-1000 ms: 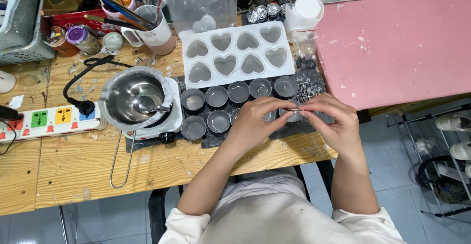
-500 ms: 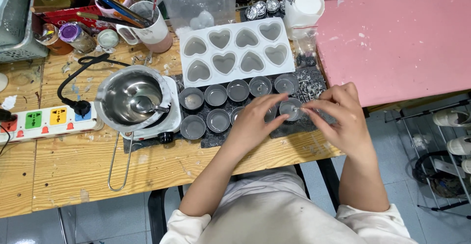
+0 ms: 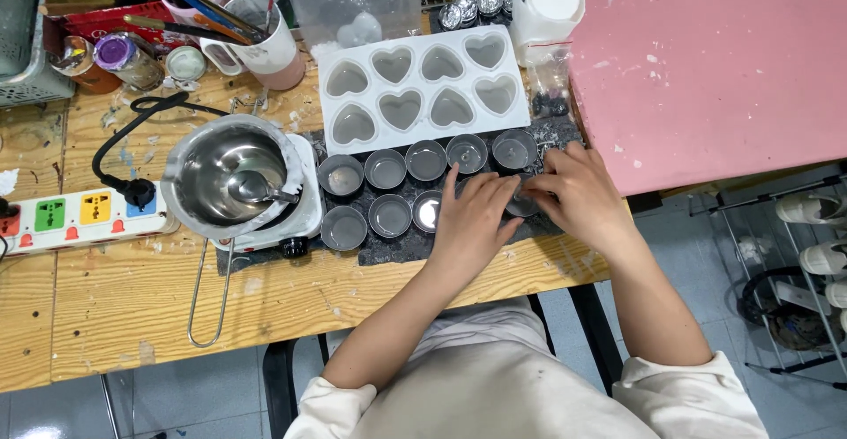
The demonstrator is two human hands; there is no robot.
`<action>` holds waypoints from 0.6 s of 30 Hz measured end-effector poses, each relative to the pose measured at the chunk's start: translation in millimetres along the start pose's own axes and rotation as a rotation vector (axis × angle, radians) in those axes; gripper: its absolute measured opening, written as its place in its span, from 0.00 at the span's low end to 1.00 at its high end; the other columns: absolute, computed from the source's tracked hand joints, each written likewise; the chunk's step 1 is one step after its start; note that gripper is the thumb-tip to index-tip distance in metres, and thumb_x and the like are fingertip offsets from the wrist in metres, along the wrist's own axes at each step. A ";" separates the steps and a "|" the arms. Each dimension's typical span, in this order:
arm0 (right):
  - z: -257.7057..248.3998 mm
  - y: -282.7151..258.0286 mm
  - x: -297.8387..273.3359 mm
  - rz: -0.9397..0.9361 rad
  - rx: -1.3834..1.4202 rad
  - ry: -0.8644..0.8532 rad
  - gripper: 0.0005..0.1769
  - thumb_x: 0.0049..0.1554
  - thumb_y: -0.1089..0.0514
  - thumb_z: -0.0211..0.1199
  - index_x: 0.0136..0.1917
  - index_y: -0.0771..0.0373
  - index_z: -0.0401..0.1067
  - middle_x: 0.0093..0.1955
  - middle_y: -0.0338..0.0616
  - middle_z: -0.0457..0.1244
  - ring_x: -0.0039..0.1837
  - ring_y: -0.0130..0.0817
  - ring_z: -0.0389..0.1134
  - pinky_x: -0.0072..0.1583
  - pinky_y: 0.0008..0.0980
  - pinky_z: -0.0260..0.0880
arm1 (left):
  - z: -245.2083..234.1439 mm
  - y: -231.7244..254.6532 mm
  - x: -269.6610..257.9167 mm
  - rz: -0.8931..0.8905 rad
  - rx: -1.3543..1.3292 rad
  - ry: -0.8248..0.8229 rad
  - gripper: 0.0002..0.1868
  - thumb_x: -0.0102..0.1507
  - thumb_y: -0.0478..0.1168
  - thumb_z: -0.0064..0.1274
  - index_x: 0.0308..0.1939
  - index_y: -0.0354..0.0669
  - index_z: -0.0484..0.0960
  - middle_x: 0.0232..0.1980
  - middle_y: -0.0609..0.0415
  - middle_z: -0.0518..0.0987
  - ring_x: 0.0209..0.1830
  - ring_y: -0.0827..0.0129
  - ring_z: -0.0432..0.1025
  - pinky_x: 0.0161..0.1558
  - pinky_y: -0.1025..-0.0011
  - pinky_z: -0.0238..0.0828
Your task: Preparing wicks and metal bases for placement into candle tins on a workbench.
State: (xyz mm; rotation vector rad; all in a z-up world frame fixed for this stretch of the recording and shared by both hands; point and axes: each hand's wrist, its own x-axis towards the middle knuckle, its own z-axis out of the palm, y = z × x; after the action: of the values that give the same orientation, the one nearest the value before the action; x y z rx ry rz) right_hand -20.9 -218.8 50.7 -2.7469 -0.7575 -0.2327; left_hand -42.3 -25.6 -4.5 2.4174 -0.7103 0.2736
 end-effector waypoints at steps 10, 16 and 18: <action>16.6 6.9 -2.5 0.000 -0.037 0.010 0.10 0.45 0.58 0.74 0.43 0.56 0.82 0.40 0.39 0.61 0.50 0.39 0.61 0.52 0.41 0.57 | 7.2 2.5 -1.0 -0.001 0.046 -0.003 0.35 0.58 0.46 0.64 0.67 0.41 0.72 0.62 0.53 0.78 0.67 0.62 0.68 0.77 0.41 0.38; 15.5 5.6 -2.4 0.019 -0.050 -0.004 0.09 0.45 0.58 0.74 0.43 0.56 0.82 0.40 0.38 0.61 0.50 0.39 0.61 0.51 0.41 0.57 | 6.9 2.3 -0.3 -0.025 0.048 -0.016 0.36 0.57 0.45 0.64 0.68 0.41 0.72 0.61 0.53 0.78 0.67 0.63 0.68 0.77 0.40 0.38; 16.0 4.8 -2.4 0.041 -0.046 -0.013 0.10 0.45 0.58 0.74 0.43 0.55 0.82 0.40 0.38 0.61 0.49 0.39 0.61 0.51 0.40 0.57 | 7.5 2.0 -1.1 -0.023 0.049 -0.011 0.35 0.58 0.45 0.64 0.68 0.41 0.72 0.61 0.53 0.78 0.67 0.63 0.67 0.77 0.40 0.39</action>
State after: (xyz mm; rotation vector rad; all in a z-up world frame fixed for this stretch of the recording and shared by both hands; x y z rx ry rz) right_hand -19.1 -218.9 33.8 -2.8063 -0.7071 -0.2268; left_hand -44.1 -31.0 -10.0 2.4734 -0.6882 0.2720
